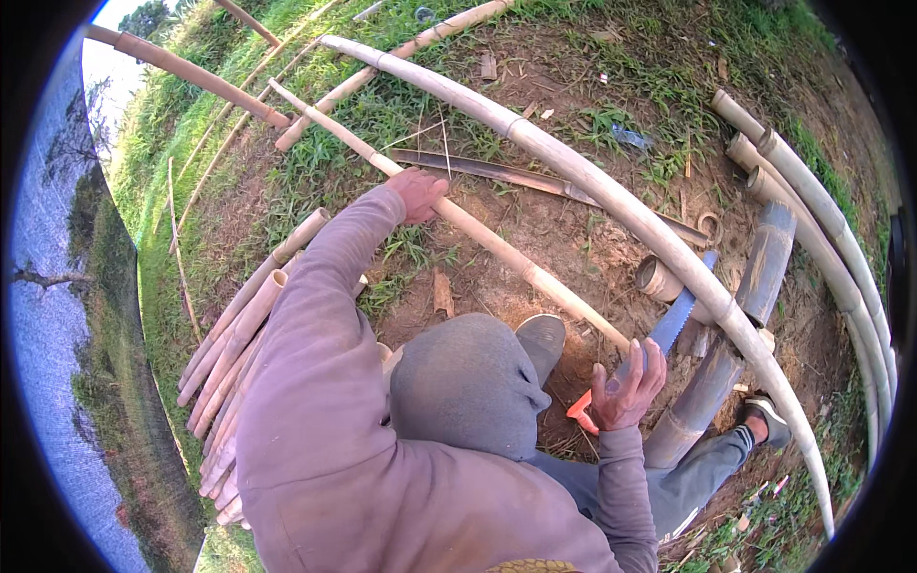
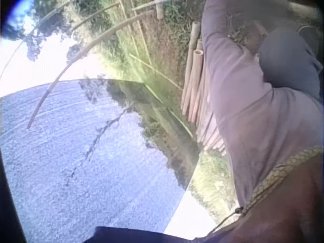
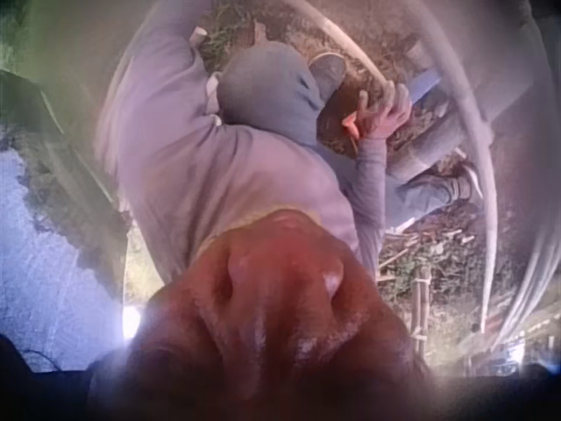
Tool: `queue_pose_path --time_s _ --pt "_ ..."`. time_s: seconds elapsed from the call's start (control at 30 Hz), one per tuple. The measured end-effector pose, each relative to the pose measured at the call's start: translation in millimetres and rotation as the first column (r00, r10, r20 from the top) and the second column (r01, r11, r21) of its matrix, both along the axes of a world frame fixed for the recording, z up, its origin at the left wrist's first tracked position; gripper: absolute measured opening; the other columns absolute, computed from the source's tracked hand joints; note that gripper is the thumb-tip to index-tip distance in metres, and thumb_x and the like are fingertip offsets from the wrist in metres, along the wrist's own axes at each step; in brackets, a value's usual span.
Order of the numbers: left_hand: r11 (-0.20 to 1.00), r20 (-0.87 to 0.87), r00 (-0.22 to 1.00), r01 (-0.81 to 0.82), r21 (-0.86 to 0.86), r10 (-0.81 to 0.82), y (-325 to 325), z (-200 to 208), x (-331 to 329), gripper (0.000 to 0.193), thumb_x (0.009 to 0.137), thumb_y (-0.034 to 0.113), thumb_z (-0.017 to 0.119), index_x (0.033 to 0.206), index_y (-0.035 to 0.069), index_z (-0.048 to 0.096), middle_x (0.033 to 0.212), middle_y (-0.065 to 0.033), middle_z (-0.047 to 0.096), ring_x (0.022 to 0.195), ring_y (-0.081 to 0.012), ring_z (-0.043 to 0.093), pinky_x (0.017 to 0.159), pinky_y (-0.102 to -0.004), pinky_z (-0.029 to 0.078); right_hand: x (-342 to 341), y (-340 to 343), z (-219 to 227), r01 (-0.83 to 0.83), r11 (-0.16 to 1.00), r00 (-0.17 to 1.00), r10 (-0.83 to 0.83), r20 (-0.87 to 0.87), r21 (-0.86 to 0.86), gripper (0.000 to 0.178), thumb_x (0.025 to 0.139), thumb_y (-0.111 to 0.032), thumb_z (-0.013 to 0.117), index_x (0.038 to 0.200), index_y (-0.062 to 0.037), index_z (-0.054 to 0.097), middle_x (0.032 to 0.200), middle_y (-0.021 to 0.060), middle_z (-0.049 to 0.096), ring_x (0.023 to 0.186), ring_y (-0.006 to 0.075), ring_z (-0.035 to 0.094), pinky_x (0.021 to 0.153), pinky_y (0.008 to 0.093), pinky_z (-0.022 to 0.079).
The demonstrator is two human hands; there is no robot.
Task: The person uses a hand saw to cut long bamboo poles into shorter segments. They position each pole on a support, saw through it, and then move the cut pieces aside. The process is repeated for multiple bamboo poles.
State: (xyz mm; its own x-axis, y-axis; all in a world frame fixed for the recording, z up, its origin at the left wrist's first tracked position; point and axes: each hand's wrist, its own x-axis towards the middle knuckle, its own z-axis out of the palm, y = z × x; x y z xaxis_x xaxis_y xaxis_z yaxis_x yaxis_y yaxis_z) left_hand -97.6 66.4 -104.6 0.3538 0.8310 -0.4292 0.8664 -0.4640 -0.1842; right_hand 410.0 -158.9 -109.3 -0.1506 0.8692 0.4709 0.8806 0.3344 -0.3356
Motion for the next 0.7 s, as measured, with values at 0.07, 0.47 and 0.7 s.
queue_pose_path --time_s 0.07,0.47,0.7 --pt "0.995 0.04 0.994 0.1 0.003 -0.1 -15 0 11 0.036 0.087 0.04 0.081 0.105 0.015 0.064 0.099 -0.0108 0.075 0.098 -0.035 0.075 0.092 -0.0496 0.055 -18 24 39 -0.043 0.994 0.993 0.053 0.107 -0.101 0.083 0.084 -0.034 0.085 0.153 -0.0049 0.051 0.154 0.0193 0.052 0.147 0.039 0.046 0.121 0.0607 0.037" --pt "0.893 0.418 0.813 0.253 0.373 -0.405 -14 25 168 0.031 0.079 0.039 0.083 0.089 0.018 0.063 0.072 -0.0033 0.069 0.074 -0.0296 0.073 0.072 -0.0455 0.054 85 23 22 -0.145 0.965 0.989 0.14 -0.037 -0.219 0.056 0.085 -0.021 0.085 0.138 -0.0105 0.07 0.096 0.0117 0.064 0.08 0.0329 0.065 0.071 0.0458 0.052" --pt "0.855 0.433 0.77 0.273 0.441 -0.469 8 19 193 0.03 0.08 0.039 0.082 0.085 0.017 0.062 0.068 -0.0026 0.067 0.07 -0.0284 0.072 0.07 -0.0449 0.053 92 23 27 -0.107 0.978 0.993 0.095 -0.074 -0.179 0.051 0.087 -0.017 0.084 0.136 -0.0072 0.072 0.093 0.0127 0.063 0.078 0.0343 0.063 0.07 0.0456 0.05"
